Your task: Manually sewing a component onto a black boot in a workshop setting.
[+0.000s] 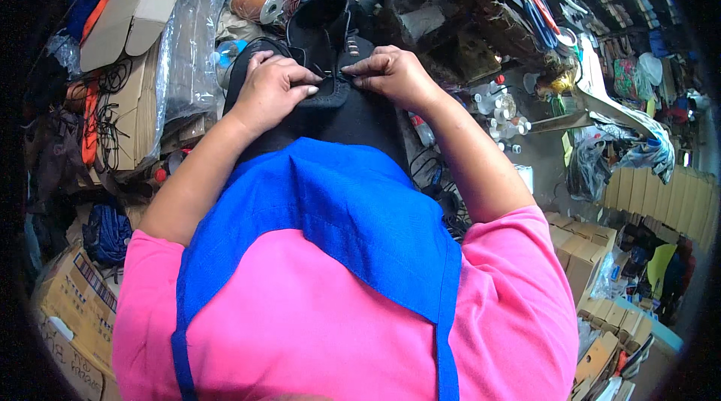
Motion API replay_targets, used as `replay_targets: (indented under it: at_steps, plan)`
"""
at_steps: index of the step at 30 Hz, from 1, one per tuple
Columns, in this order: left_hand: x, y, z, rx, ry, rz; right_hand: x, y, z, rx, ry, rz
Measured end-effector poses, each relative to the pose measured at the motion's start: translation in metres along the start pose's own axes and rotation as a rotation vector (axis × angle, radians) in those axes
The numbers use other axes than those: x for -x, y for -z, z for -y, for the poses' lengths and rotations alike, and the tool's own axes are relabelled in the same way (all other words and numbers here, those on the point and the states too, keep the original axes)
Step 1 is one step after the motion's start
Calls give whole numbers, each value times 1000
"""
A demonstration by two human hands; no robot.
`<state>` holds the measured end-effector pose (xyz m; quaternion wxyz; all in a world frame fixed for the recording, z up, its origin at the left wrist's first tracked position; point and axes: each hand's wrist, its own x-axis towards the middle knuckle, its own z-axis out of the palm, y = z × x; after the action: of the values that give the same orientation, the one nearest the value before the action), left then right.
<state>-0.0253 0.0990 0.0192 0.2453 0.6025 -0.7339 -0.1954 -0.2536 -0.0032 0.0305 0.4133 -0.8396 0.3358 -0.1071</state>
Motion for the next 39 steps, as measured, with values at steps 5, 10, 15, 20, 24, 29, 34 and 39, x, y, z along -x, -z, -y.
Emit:
replay_targets:
  at_steps: [5,10,15,20,24,29,34,39]
  plan:
    - [-3,2,14,24,-80,-45,-2,1,1,-335,-188,-4]
    - [-16,2,15,-1,-28,-2,-13,9,-2,-507,-275,149]
    - [-27,1,19,-19,-111,10,-18,12,-1,-425,-245,200]
    - [-33,6,24,-17,-280,14,-17,18,7,-394,-257,231]
    - [-14,12,9,-85,-236,-58,-11,18,8,-46,-29,112]
    - [3,16,-3,-47,-49,4,-5,14,18,142,32,31]
    - [6,24,-20,27,36,-19,-4,14,22,184,53,3]
    - [-2,25,-18,-54,-95,-118,-10,15,11,-60,-84,103]
